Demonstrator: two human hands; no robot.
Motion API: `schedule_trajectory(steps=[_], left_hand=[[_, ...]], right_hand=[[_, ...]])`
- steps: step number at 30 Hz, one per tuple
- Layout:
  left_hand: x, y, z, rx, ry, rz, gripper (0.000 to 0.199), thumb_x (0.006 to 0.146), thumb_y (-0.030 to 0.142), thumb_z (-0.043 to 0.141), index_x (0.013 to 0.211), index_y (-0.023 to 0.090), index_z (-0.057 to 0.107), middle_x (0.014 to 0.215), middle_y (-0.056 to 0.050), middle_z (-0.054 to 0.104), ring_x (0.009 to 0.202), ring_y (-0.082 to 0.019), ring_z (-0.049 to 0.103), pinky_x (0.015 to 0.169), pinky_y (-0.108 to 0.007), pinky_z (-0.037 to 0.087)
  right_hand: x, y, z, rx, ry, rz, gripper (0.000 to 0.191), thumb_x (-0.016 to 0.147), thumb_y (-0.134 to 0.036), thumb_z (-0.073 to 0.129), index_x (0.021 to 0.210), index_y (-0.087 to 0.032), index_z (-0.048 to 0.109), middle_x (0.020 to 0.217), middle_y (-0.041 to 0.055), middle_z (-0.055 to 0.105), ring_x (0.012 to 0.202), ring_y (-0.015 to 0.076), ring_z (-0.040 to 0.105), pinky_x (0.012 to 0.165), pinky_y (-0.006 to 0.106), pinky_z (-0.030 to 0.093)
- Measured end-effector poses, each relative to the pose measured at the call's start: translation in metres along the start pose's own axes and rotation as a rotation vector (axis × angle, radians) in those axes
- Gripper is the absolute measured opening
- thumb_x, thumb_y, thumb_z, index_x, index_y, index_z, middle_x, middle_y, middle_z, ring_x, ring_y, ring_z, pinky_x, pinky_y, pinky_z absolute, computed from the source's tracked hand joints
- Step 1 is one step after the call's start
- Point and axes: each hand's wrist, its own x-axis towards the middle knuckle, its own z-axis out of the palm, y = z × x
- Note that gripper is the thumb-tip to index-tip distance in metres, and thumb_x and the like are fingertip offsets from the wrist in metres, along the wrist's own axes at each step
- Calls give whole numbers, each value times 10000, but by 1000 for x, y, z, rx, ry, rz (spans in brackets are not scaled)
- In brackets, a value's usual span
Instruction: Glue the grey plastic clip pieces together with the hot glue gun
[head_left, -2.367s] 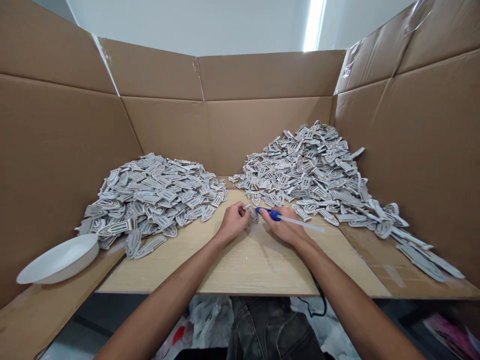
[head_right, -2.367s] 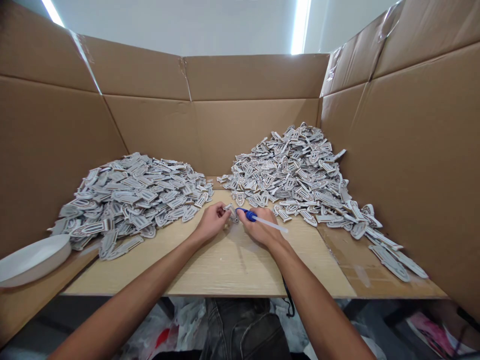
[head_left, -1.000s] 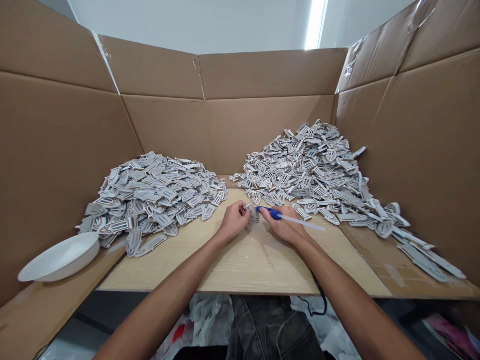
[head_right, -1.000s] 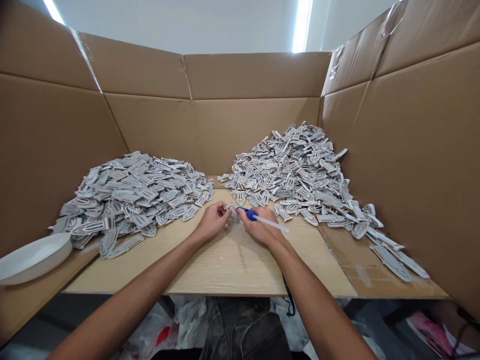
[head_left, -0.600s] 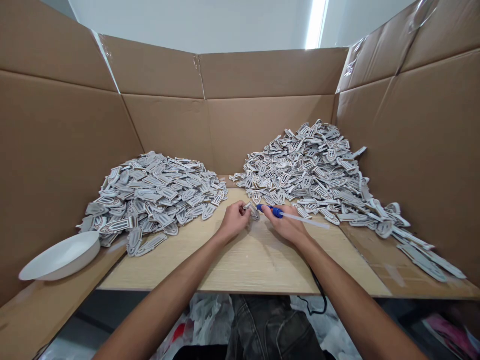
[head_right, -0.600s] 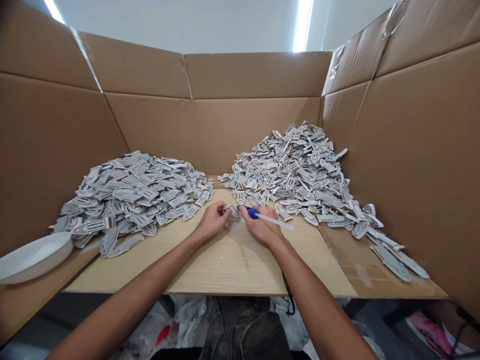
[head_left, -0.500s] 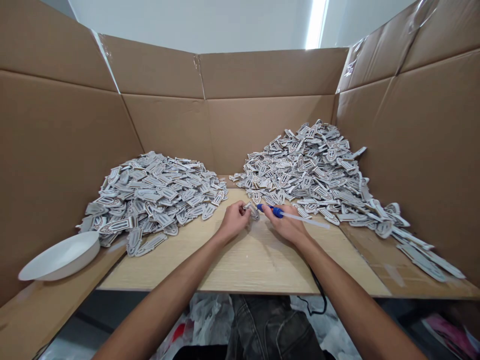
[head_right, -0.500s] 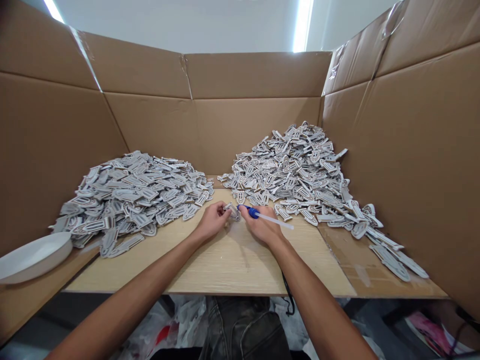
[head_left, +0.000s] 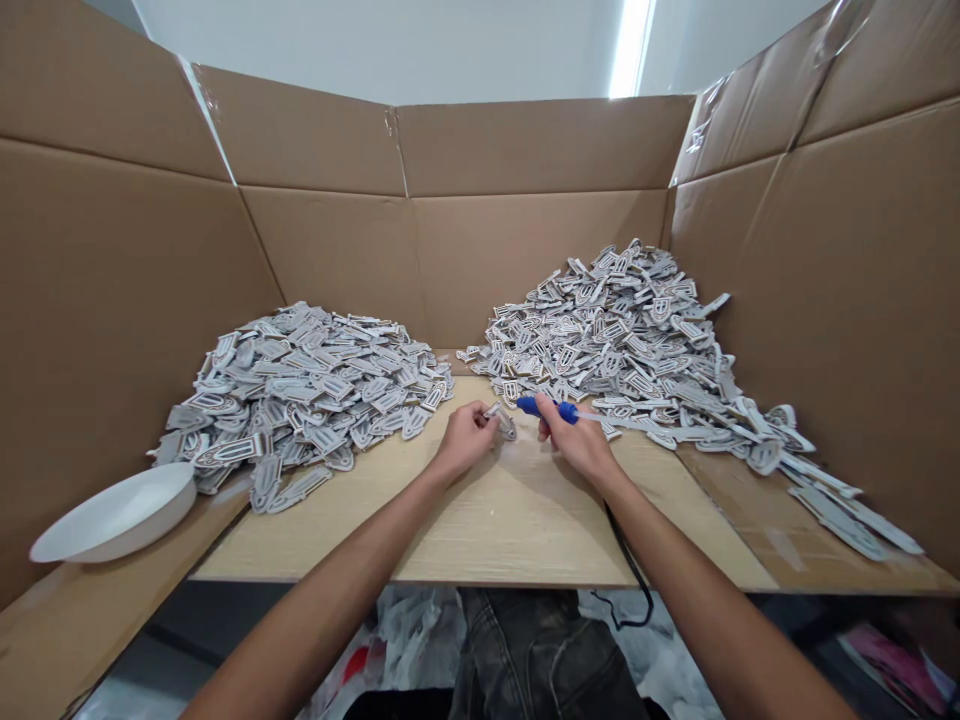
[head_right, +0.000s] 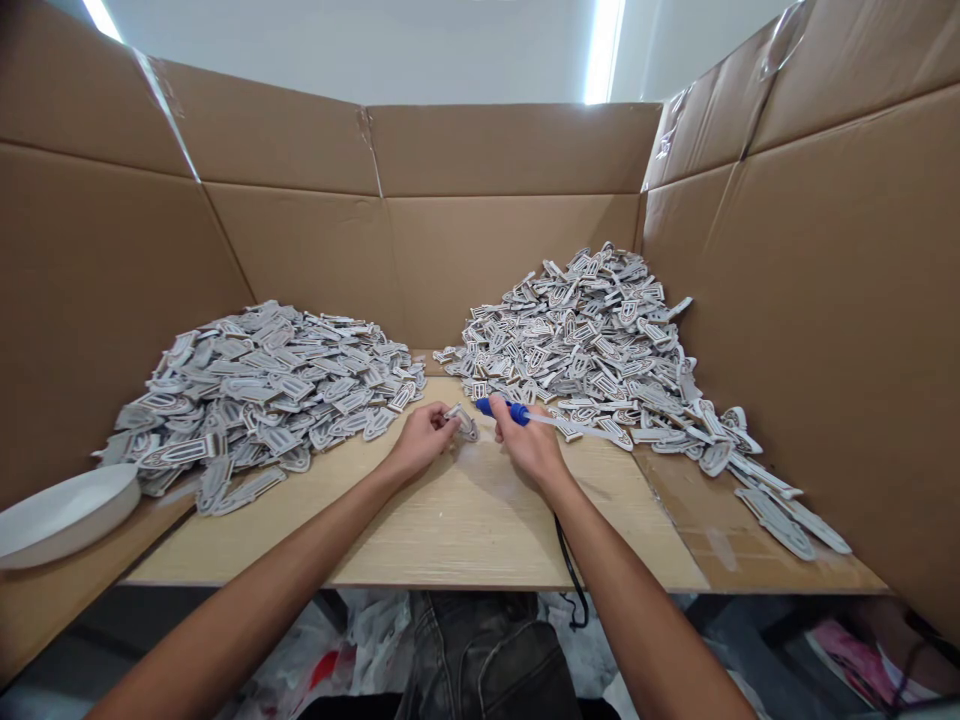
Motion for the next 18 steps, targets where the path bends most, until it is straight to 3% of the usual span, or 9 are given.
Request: schedule_trajectory(steps=[6,18], left_hand=[[2,0,1,-124,-22,-87,184,779,311,696,671,190,608,513,31,537,483,-121,472,507,-242,344],[-2,14,-3,-168,-70,-278,238,825,326,693,675,184,576,501,45,512,369,-73,380,397,-218,240]], right_hand=[[4,2,-1,179,-78,101,638,895,-739,485,580,-203,630,533,34,617,444,126,501,464,258,399],[11,1,-7,716,-235,248,644,816,-793,546,601,-189,601,550,45,628,405,96,478,373,212,329]])
